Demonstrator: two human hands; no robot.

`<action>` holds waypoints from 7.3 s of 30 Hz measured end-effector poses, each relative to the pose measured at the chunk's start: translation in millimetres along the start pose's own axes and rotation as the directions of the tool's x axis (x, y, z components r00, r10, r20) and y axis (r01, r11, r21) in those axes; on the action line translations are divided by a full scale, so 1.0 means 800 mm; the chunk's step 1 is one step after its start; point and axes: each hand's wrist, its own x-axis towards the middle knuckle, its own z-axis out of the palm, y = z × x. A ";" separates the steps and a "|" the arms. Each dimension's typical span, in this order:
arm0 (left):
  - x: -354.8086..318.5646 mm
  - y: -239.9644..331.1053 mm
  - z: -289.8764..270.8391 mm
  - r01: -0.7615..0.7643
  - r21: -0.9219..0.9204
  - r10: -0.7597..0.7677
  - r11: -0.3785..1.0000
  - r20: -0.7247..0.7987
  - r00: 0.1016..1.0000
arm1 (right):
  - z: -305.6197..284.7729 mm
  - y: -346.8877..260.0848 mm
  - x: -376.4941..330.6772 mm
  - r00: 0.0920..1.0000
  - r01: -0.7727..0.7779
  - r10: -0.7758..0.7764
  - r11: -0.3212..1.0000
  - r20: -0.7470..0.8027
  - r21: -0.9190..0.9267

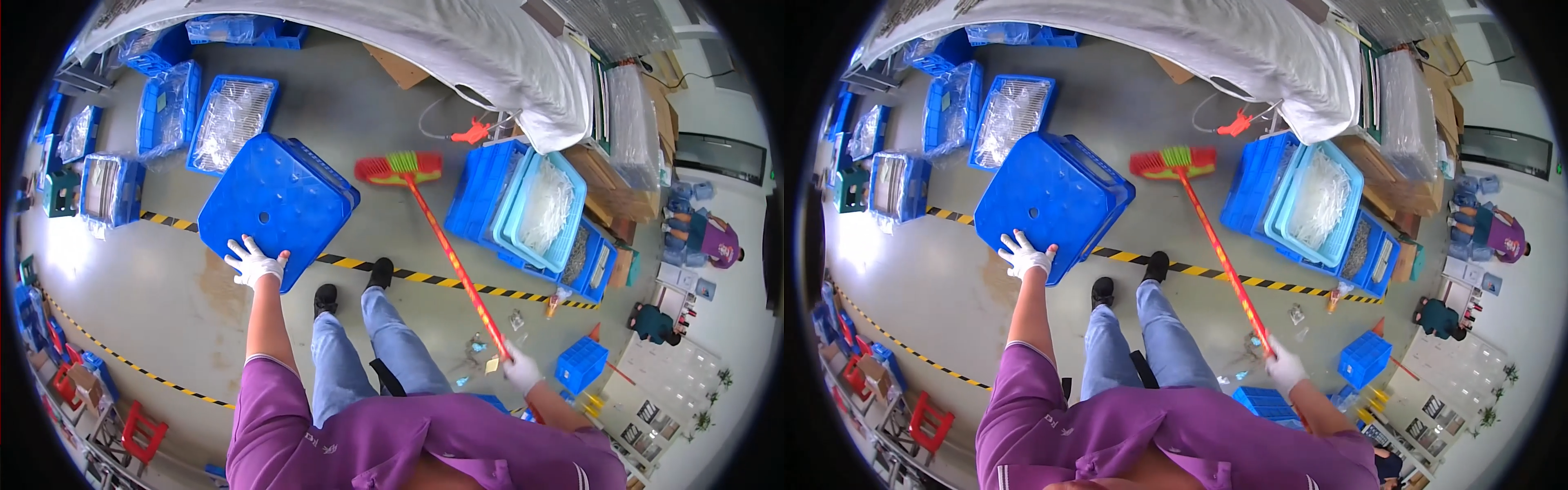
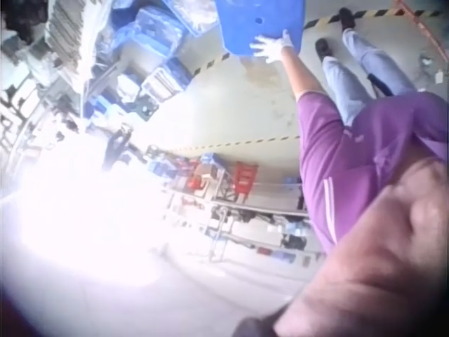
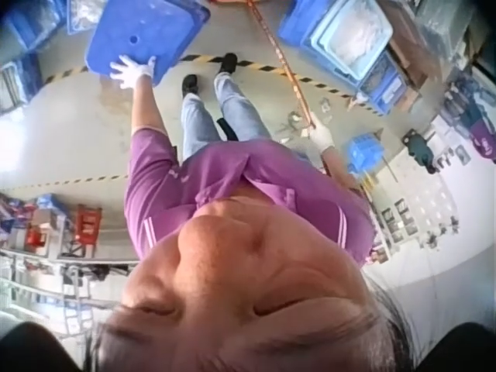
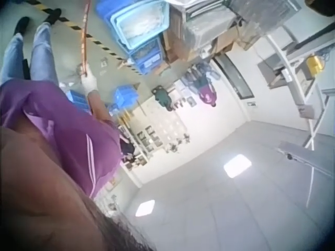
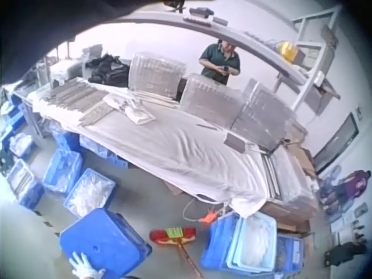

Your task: Sweep debris and trash on a factory floor into a pile using a broom and dustpan.

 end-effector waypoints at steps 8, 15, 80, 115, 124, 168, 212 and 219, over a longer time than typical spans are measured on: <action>-0.005 -0.089 0.083 -0.041 -0.162 0.014 0.986 -0.167 0.986 | 0.020 -0.209 0.277 0.863 0.490 -0.503 0.855 -0.044 -0.169; 0.064 -0.206 0.213 0.650 -0.758 -0.059 0.052 0.648 0.760 | 0.038 -0.217 0.304 0.936 0.351 -0.350 0.928 0.028 -0.125; -0.310 -0.044 0.098 -0.978 -0.171 0.991 -0.117 0.044 -0.127 | 0.188 -0.099 -0.318 0.798 0.445 -0.032 0.705 -0.602 0.552; -0.489 -0.162 0.435 -0.949 -0.190 0.923 -0.252 0.247 -0.295 | 0.237 0.208 -0.407 0.601 0.795 -0.277 0.113 -0.750 0.595; -0.854 -0.058 0.419 -0.222 -0.704 0.677 0.675 0.710 -0.192 | 0.151 0.328 -0.482 0.405 0.771 -0.432 0.635 -0.806 0.047; -1.008 0.296 0.429 -0.884 0.194 0.728 -0.426 0.653 -0.208 | -0.089 0.653 -0.284 0.646 0.748 0.270 -0.038 -0.714 0.663; -1.085 0.167 0.463 -0.774 -0.510 -0.599 -0.375 0.771 -0.218 | 0.235 0.411 -0.252 0.149 -0.178 0.920 -0.335 0.361 0.925; -1.112 0.104 0.467 -0.715 -0.373 -0.422 -0.591 0.899 -0.119 | 0.375 0.412 -0.200 0.169 -0.067 0.664 -0.729 0.728 0.681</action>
